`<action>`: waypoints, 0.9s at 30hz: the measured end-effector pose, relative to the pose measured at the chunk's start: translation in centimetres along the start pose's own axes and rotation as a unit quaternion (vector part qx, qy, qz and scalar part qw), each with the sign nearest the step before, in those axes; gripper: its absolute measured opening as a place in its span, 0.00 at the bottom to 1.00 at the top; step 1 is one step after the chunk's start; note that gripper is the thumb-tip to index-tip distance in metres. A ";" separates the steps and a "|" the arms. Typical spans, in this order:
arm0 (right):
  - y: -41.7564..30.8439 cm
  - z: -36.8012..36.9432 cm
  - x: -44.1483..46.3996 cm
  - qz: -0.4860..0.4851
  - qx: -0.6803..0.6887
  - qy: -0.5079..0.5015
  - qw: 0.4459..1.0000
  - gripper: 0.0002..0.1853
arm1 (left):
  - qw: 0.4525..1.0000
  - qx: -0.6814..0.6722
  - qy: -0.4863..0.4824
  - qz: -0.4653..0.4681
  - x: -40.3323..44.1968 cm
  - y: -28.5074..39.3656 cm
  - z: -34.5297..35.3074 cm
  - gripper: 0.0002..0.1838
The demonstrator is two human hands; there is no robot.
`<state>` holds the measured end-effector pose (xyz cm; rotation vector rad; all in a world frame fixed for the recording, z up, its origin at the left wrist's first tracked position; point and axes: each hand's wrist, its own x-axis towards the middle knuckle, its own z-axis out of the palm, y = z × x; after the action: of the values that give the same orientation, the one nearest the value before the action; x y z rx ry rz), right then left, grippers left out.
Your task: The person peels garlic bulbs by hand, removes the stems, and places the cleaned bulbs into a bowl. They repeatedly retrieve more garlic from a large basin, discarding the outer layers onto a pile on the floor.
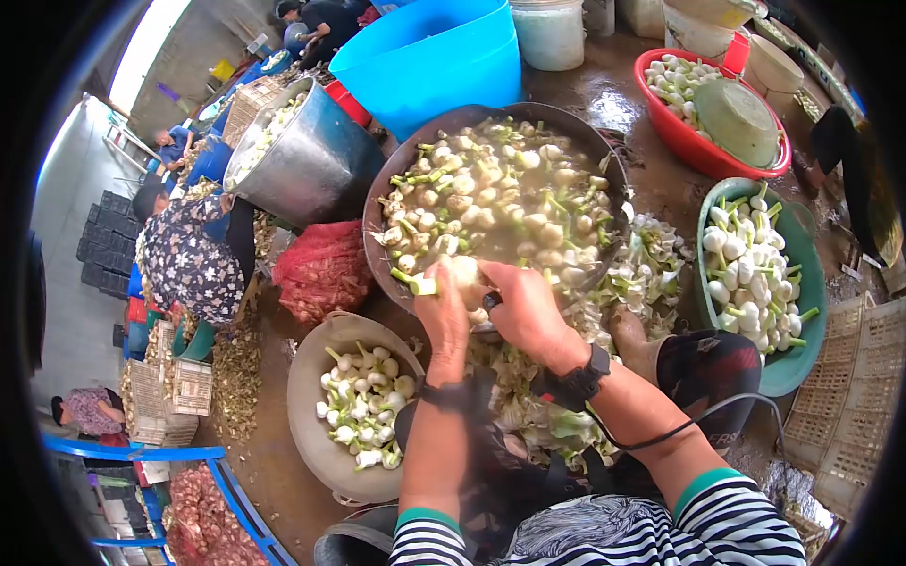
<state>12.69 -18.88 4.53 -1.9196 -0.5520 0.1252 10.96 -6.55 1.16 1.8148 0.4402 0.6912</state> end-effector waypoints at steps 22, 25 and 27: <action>9.6 0.0 -6.1 0.102 -0.383 -0.380 0.836 0.10 | 0.652 -0.690 -0.252 -0.187 2.2 -1.1 -1.8 0.35; 11.3 -1.3 -3.1 0.007 -0.173 -0.293 0.940 0.16 | 0.633 -0.701 -0.246 -0.217 2.5 -1.6 -2.0 0.31; 5.3 -2.6 -0.1 0.112 0.186 -0.123 0.968 0.19 | 0.644 -0.689 -0.237 -0.233 2.7 -2.3 -1.8 0.28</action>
<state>15.12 -22.77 0.86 -1.5993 -0.4345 0.5798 11.91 -2.89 0.05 0.2891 -0.0641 0.0152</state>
